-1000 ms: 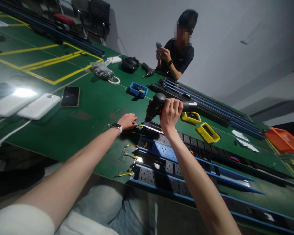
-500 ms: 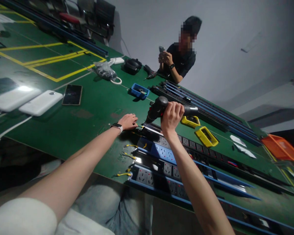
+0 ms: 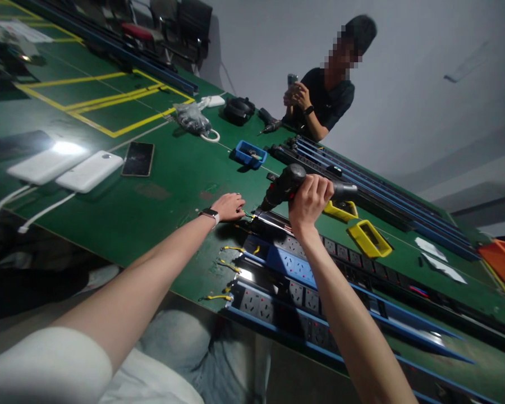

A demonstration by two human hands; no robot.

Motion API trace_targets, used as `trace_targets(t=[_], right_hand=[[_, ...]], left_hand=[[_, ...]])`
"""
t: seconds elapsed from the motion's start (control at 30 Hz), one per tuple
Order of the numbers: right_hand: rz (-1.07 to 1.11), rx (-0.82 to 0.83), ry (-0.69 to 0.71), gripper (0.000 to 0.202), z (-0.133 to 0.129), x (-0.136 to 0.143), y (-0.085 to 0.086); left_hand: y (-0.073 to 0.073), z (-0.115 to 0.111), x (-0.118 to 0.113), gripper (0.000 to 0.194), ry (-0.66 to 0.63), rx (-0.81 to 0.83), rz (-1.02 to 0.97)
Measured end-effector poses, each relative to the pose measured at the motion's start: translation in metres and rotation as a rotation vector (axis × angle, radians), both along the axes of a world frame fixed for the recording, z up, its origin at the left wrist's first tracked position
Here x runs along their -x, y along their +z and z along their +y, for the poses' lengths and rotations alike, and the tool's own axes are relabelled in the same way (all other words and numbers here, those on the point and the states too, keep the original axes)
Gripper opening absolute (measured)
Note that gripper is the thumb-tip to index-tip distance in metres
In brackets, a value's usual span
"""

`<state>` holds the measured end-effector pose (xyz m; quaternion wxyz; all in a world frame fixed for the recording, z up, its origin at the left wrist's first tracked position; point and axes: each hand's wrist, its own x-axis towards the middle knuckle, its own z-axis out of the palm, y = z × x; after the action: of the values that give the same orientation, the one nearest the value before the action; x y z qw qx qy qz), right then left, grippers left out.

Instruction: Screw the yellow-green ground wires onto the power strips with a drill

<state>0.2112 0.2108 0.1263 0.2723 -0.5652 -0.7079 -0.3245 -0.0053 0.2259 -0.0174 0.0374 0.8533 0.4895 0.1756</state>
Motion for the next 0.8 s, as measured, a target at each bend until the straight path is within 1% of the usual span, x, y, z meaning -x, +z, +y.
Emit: trace_targets(t=[0.23,0.4,0.6,0.8], right_hand=[[-0.051,-0.046,0.01,0.033,0.004,0.003,0.001],[-0.026,-0.015,0.03,0.033,0.003,0.004,0.001],[0.031,0.078,-0.02,0.032,0.0,-0.003,0.001],[0.037,0.106,-0.04,0.03,-0.002,-0.006,0.002]], left_hand=[[-0.003,0.001,0.001,0.015,-0.003,0.0,0.004],[-0.002,0.001,0.001,0.015,0.004,-0.015,0.007],[-0.002,0.001,0.0,0.017,-0.001,-0.025,0.0],[-0.001,0.0,0.001,0.017,-0.008,-0.031,-0.001]])
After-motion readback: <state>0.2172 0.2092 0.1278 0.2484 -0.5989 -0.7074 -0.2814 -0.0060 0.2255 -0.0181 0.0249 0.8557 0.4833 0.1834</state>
